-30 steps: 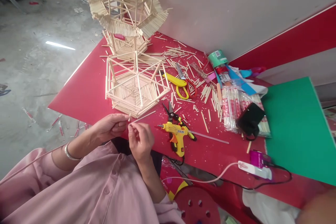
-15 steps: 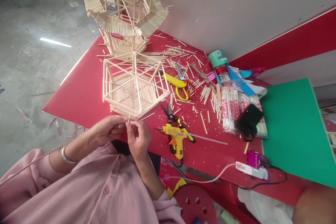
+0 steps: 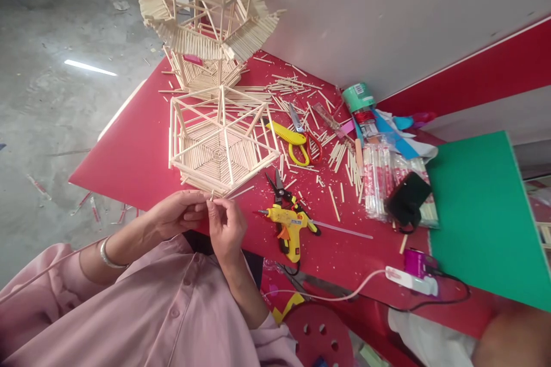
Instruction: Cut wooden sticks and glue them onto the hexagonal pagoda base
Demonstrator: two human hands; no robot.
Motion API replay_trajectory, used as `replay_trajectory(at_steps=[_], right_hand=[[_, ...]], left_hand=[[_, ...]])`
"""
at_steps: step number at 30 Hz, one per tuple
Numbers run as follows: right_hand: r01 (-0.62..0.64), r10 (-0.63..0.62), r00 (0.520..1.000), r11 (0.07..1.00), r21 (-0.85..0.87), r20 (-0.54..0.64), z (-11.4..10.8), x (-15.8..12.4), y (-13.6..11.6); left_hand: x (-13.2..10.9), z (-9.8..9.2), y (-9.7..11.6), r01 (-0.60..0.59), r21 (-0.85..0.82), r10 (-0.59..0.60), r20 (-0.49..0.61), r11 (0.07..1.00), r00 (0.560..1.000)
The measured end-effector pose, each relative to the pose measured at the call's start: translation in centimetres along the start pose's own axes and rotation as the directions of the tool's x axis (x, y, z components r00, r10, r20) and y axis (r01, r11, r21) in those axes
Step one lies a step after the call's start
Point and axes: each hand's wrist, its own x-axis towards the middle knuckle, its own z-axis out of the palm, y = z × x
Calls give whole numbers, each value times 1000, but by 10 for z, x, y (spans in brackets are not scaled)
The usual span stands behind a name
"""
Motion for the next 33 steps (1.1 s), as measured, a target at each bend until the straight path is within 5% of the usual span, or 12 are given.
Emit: replay_trajectory(at_steps=[33], right_hand=[[-62,61,998,997,46,8,1,3,-2]], left_hand=[[3,0,0,13,3,-13,-48,1000,999]])
